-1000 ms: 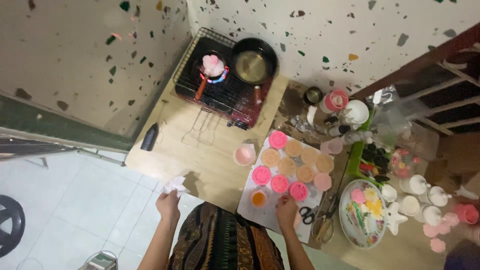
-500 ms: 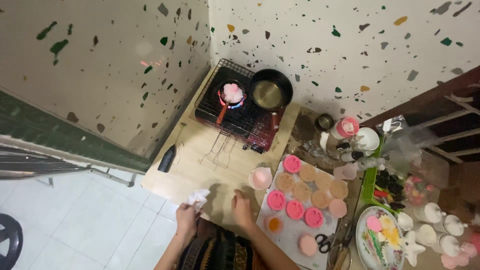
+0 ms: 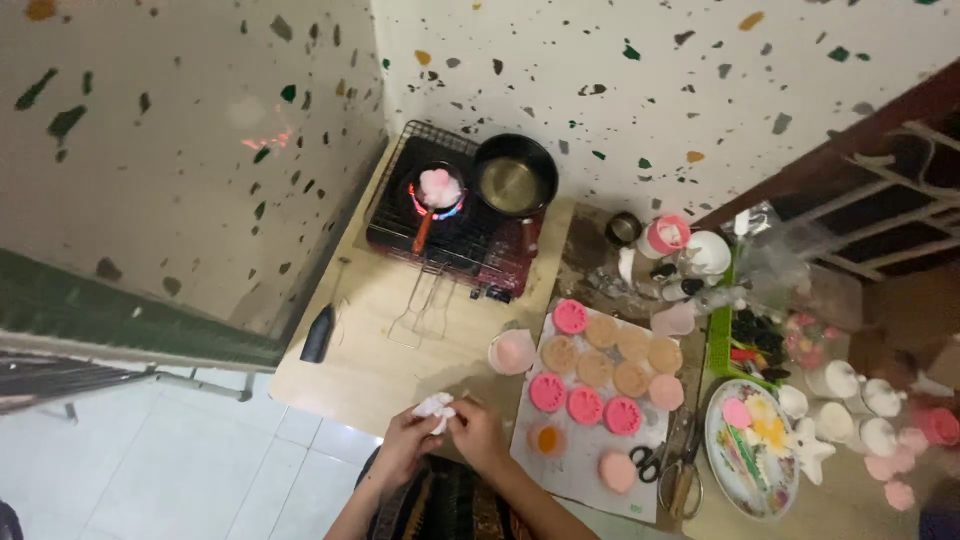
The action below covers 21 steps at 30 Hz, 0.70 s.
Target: The recorder prepares molds, adds fragrance oil to melted wax, and pours it into silicone molds to make decorative candles.
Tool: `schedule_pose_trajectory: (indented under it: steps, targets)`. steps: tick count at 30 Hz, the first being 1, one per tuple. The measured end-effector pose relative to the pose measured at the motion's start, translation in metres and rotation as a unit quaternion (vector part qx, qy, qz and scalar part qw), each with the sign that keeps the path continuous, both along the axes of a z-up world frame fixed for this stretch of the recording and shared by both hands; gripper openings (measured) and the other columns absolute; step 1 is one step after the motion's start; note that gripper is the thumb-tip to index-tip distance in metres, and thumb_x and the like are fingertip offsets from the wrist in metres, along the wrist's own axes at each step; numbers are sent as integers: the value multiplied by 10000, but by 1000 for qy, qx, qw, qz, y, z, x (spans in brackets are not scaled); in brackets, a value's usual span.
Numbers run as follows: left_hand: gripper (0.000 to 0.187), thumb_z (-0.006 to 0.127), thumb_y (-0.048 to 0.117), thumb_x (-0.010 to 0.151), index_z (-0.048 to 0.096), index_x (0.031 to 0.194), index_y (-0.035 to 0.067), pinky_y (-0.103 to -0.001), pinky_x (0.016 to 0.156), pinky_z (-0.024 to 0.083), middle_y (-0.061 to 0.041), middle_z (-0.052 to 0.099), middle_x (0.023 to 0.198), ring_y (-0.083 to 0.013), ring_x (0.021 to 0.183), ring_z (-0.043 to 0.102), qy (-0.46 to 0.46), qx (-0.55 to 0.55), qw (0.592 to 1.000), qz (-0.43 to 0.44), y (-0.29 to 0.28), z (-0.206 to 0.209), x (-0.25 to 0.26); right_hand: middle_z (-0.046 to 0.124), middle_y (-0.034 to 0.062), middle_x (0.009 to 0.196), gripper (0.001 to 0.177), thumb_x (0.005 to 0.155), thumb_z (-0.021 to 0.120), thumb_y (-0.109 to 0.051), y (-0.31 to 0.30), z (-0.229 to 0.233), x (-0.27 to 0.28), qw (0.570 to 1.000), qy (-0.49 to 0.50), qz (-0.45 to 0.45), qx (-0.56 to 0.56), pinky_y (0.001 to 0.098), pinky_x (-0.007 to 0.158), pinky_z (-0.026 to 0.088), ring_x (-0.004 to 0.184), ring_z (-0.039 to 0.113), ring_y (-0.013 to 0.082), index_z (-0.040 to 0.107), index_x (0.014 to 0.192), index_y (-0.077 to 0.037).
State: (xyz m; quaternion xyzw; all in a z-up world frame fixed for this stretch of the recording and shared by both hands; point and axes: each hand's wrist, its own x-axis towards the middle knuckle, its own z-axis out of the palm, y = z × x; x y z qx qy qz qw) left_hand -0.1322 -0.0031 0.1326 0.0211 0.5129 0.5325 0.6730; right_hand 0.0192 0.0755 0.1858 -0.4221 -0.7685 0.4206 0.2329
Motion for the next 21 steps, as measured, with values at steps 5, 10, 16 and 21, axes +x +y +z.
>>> schedule_pose_trajectory:
  steps: [5, 10, 16, 21]
  targets:
    - [317, 688, 134, 907, 689, 1206, 32, -262, 698, 536, -54, 727, 1019, -133, 867, 666, -29, -32, 999, 5, -11, -57, 4, 722, 176, 1010, 225, 863, 689, -48, -5, 4, 5, 998, 51, 12, 36, 393, 779, 551, 894, 693, 327, 745, 1078, -12]
    - [302, 710, 145, 906, 704, 1168, -6, -257, 585, 447, -63, 719, 921, -134, 735, 595, 1, -35, 998, -56, 0, -91, 8, 730, 166, 1042, 179, 897, 687, -79, -5, -6, 32, 990, 58, -65, -115, 331, 657, 585, 777, 748, 227, 755, 1048, -10]
    - [300, 739, 129, 923, 643, 1104, -90, -317, 588, 498, -120, 700, 873, -201, 686, 598, 98, -114, 986, -67, 30, -98, 1, 750, 62, 781, 104, 884, 697, -70, 5, -65, 183, 862, 222, -404, -212, 292, 555, 567, 644, 675, 143, 755, 950, -14]
    - [318, 716, 121, 920, 635, 1152, -81, -328, 706, 551, -139, 695, 971, -209, 790, 649, 123, -114, 986, -6, 47, -54, 0, 736, 107, 749, 182, 849, 709, -192, 13, -107, 357, 793, -142, -592, 39, 368, 650, 542, 668, 705, 220, 781, 898, -32]
